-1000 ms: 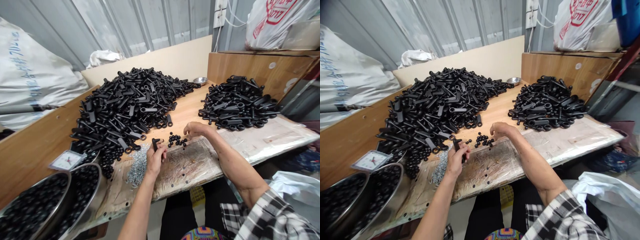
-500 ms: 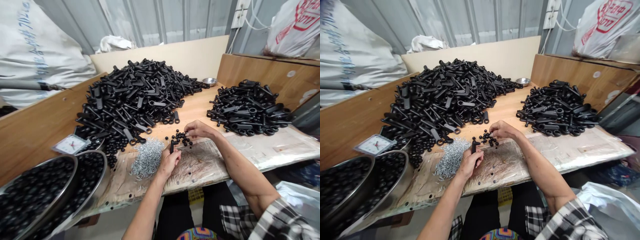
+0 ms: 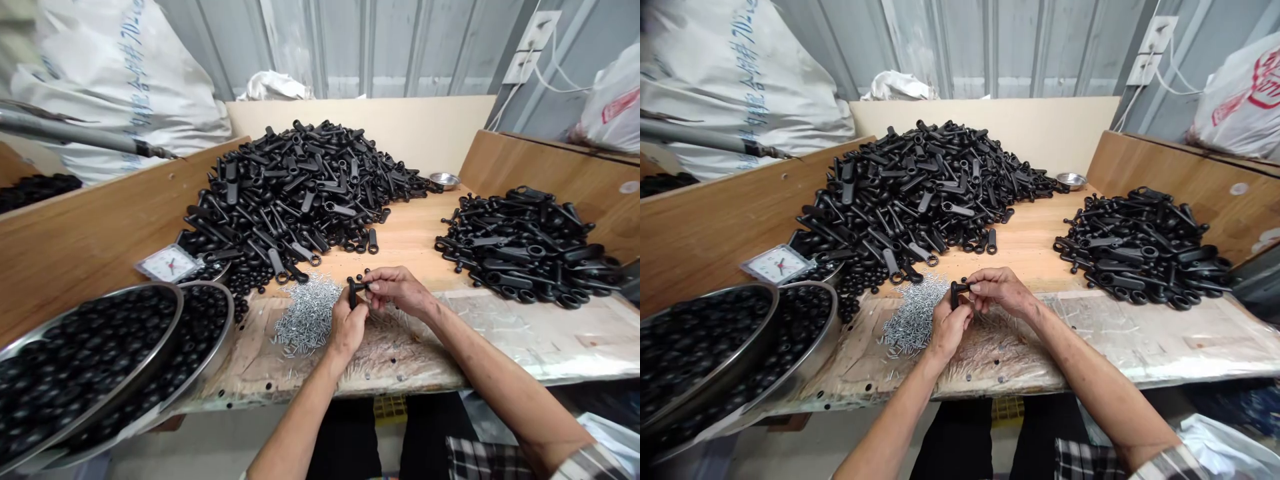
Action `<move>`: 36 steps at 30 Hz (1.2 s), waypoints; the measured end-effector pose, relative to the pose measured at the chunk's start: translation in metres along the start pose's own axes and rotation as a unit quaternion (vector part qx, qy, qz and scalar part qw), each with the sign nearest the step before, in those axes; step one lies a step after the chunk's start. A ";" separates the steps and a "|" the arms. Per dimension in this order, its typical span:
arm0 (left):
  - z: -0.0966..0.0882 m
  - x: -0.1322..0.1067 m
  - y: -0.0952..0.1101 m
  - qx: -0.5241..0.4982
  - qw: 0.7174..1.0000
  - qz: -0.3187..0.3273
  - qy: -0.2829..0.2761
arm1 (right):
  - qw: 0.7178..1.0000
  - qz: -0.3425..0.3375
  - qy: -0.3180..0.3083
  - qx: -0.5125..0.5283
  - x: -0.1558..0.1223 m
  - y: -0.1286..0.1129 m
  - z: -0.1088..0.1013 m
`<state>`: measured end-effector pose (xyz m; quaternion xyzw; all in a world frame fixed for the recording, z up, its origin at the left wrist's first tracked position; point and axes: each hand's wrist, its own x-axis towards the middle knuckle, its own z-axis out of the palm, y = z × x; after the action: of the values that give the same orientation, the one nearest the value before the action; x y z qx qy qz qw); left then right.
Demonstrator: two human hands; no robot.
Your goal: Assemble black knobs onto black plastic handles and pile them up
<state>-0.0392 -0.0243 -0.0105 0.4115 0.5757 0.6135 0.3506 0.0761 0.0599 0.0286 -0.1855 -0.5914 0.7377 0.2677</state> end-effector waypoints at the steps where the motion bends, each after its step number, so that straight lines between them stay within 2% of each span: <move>1: 0.000 0.000 0.001 0.000 1.000 0.007 -0.004 | 1.000 0.001 0.004 0.002 0.000 0.000 0.001; 3: 0.000 0.000 0.002 0.007 1.000 0.026 -0.014 | 1.000 -0.004 0.012 0.008 0.000 0.001 0.003; 9: 0.000 -0.002 0.007 0.067 0.996 0.060 0.024 | 1.000 0.011 0.007 0.025 -0.001 0.003 0.004; 11: 0.001 -0.002 0.008 0.026 0.998 0.046 0.016 | 0.999 0.020 -0.002 0.026 -0.001 0.003 0.005; 14: 0.002 -0.002 0.011 -0.088 0.996 -0.010 -0.006 | 1.000 0.007 -0.003 -0.005 -0.002 0.000 0.007; 19: -0.003 0.001 0.017 -0.265 0.958 -0.096 -0.047 | 0.994 -0.096 0.024 -0.056 -0.004 0.000 0.011; 23: -0.008 0.003 0.021 -0.312 0.939 -0.118 -0.089 | 0.983 -0.131 0.028 -0.127 -0.004 0.006 0.014; 26: -0.011 0.004 0.021 -0.320 0.935 -0.125 -0.089 | 0.969 -0.161 0.017 -0.189 -0.002 0.008 0.015; 29: -0.011 0.005 0.020 -0.321 0.938 -0.117 -0.064 | 0.950 -0.197 0.027 -0.242 0.000 0.007 0.013; 33: -0.008 0.005 0.015 -0.267 0.959 -0.095 0.024 | 0.893 -0.245 0.025 -0.376 -0.001 0.005 0.010; 36: -0.006 0.004 0.006 -0.162 0.982 -0.049 0.083 | 0.849 -0.216 0.000 -0.482 -0.003 0.002 0.009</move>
<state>-0.0458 -0.0239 -0.0038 0.2685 0.5153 0.7124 0.3935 0.0729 0.0502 0.0286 -0.1588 -0.8978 0.2830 0.2977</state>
